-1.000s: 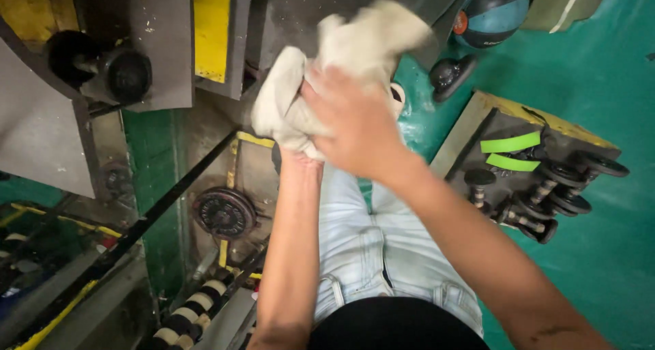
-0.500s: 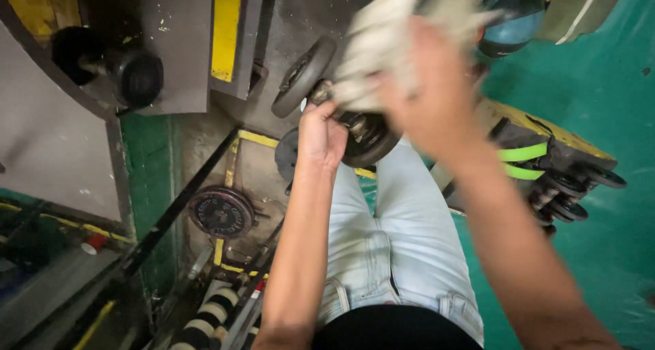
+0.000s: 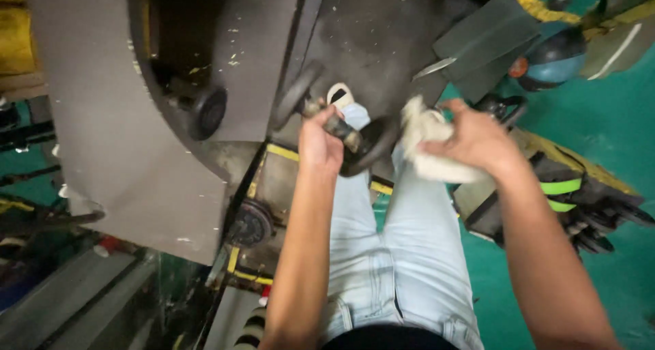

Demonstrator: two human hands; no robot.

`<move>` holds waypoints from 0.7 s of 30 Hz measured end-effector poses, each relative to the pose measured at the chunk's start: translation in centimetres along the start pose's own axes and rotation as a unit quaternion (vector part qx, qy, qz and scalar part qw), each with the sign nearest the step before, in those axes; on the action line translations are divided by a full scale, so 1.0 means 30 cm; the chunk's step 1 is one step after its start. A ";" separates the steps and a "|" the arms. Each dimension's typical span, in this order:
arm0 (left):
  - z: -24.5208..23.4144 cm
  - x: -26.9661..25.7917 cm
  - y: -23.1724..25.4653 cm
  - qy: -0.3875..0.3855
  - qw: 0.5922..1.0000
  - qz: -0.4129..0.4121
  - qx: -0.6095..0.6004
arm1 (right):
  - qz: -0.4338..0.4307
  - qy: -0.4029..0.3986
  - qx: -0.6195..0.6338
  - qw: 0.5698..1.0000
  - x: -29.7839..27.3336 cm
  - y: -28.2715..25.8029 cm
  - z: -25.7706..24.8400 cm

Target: Wiping down dumbbells and other gym equipment with a cloth.

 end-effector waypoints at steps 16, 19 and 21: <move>0.003 0.436 0.539 0.087 0.958 0.241 0.127 | -0.286 0.112 0.213 0.928 0.449 -0.753 0.232; -0.058 0.502 0.620 0.122 0.948 0.236 0.174 | -0.311 0.131 0.185 0.923 0.499 -0.832 0.219; -0.114 0.605 0.666 0.097 0.947 0.258 0.168 | -0.329 0.150 0.176 0.916 0.540 -0.881 0.222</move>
Point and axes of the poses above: each hand's wrist, its own x-axis towards the middle knuckle, its own z-axis out of the palm, y = z × x, the point moved 1 cm from there along x, towards the middle knuckle, and after that the axes turned 7 degrees about y, right-handed, at the moved point
